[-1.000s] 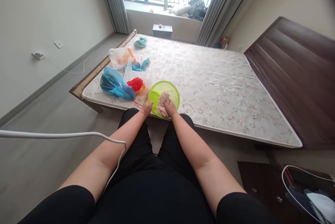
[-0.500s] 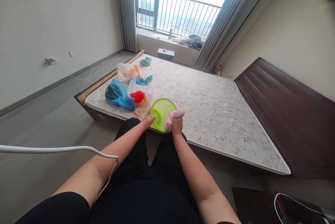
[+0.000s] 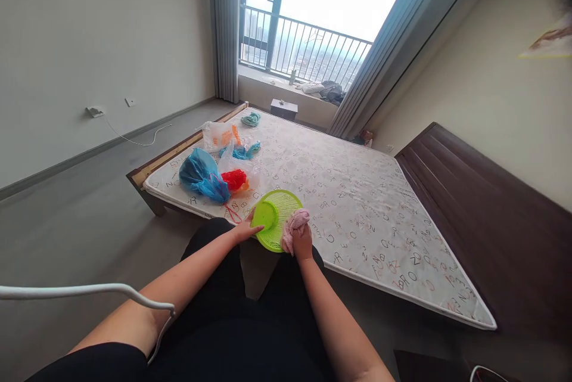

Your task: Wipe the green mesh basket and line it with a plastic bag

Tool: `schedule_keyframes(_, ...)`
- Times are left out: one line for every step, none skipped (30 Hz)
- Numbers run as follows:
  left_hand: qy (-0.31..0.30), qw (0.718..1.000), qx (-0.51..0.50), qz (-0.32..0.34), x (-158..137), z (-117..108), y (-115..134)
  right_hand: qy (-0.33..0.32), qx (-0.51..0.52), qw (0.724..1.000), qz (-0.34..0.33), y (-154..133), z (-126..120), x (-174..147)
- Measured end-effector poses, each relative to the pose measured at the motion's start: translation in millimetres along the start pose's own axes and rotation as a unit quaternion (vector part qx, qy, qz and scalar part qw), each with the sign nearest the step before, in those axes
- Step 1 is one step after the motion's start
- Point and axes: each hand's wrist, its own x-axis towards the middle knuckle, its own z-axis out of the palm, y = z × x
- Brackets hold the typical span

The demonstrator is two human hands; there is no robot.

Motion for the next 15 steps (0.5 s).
schedule_keyframes(0.006,1.0,-0.003,0.003,-1.0,-0.4,-2.7,0.003,-0.004,1.0,-0.001,3.9,1.1,-0.9)
schedule_keyframes(0.014,1.0,-0.005,0.006,-2.1,-0.4,-5.5,0.004,-0.009,1.0,-0.008,8.1,2.4,-1.8)
schedule_keyframes(0.02,1.0,-0.005,0.008,-3.2,-0.1,-8.4,-0.001,-0.015,1.0,-0.023,12.1,3.9,-2.7)
schedule_keyframes(0.024,1.0,-0.003,0.009,-4.4,0.4,-11.4,-0.006,-0.021,0.999,-0.043,16.0,5.5,-3.5)
schedule_keyframes(0.027,1.0,0.001,0.009,-5.6,0.9,-14.6,-0.01,-0.027,0.998,-0.063,19.5,6.8,-4.3)
schedule_keyframes(0.029,1.0,0.006,0.008,-6.7,1.3,-17.7,-0.013,-0.032,0.996,-0.081,22.4,8.0,-5.0)
schedule_keyframes(0.03,0.999,0.011,0.007,-7.8,1.6,-20.8,-0.017,-0.035,0.995,-0.096,24.9,8.8,-5.5)
schedule_keyframes(0.03,0.999,0.015,0.006,-8.9,1.6,-23.9,-0.021,-0.035,0.993,-0.106,26.8,9.3,-5.9)
schedule_keyframes(0.027,0.999,0.016,0.005,-10.0,1.4,-26.8,-0.026,-0.034,0.993,-0.111,28.4,9.5,-6.3)
schedule_keyframes(0.022,1.0,0.017,0.003,-11.0,1.0,-29.4,-0.031,-0.032,0.993,-0.113,29.9,9.4,-6.6)
schedule_keyframes(0.014,1.0,0.017,0.002,-11.9,0.5,-31.8,-0.038,-0.03,0.993,-0.112,31.3,9.2,-6.9)
schedule_keyframes(0.005,1.0,0.015,0.002,-12.7,-0.2,-34.0,-0.046,-0.029,0.992,-0.111,32.7,8.9,-7.3)
schedule_keyframes(-0.004,1.0,0.012,0.004,-13.2,-1.0,-36.0,-0.055,-0.03,0.992,-0.11,34.2,8.6,-7.7)
schedule_keyframes(-0.014,1.0,0.007,0.002,-13.4,-2.0,-38.0,-0.066,-0.035,0.991,-0.108,35.7,8.4,-8.3)
schedule_keyframes(-0.021,1.0,0.002,-0.003,-13.3,-3.0,-40.2,-0.075,-0.042,0.991,-0.106,37.2,8.2,-9.0)
